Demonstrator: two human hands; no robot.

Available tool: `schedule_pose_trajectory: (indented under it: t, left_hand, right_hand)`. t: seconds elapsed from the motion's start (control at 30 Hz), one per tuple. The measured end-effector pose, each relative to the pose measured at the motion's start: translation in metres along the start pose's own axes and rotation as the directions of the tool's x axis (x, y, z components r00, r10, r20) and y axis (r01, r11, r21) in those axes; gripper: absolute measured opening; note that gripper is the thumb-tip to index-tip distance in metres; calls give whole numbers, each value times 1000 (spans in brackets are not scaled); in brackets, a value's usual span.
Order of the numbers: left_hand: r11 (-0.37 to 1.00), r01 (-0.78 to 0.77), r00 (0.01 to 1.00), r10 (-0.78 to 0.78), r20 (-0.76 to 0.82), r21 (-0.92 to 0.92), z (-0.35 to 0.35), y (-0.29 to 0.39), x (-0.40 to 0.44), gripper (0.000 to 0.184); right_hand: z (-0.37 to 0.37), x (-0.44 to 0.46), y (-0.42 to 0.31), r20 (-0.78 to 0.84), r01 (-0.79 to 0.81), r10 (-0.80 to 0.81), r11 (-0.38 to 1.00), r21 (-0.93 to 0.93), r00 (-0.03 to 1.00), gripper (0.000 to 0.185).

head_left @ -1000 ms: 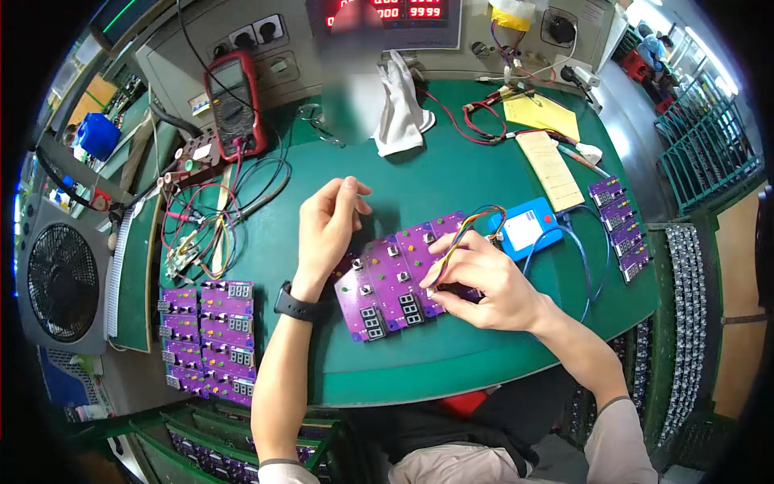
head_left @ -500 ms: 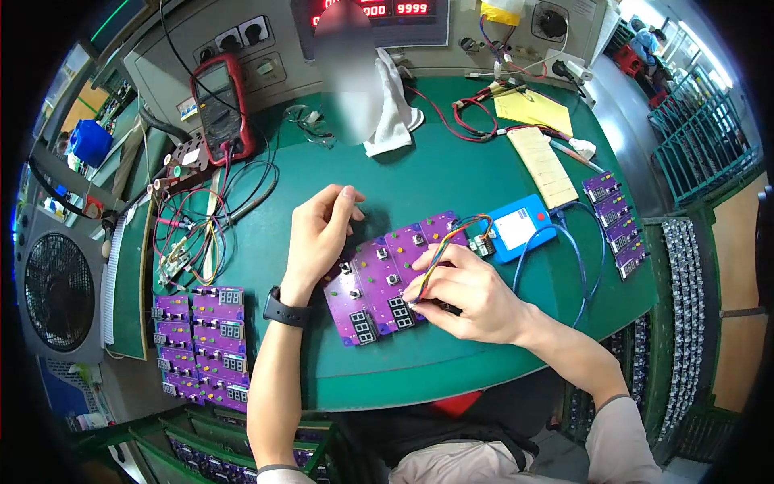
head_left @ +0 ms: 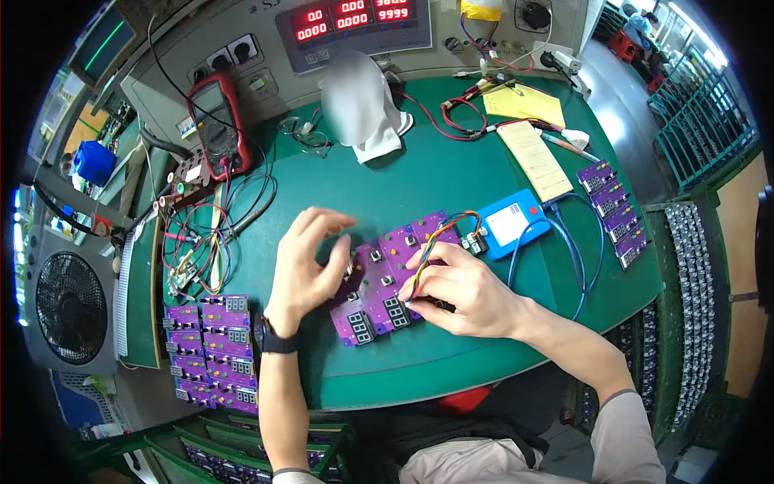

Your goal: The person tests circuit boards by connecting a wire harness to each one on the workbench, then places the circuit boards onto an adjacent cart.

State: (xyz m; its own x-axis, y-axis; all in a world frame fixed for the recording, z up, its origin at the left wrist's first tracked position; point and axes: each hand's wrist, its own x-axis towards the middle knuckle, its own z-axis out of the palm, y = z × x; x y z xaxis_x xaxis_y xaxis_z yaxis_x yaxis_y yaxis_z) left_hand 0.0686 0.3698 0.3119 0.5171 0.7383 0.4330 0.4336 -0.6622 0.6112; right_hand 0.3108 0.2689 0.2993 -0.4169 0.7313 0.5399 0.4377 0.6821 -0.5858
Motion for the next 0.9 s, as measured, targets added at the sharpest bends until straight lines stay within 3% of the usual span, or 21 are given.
schedule_pose_trajectory:
  t: [0.23, 0.9]
  left_hand:
    - [990, -111, 993, 108, 38, 91, 6, 20, -3, 26]
    - [997, -39, 988, 29, 152, 61, 11, 14, -3, 25]
  right_hand:
    - [-2, 0, -2, 6, 5, -5, 1000, -25, 1000, 13]
    - [-2, 2, -10, -18, 50, -53, 989, -142, 998, 13]
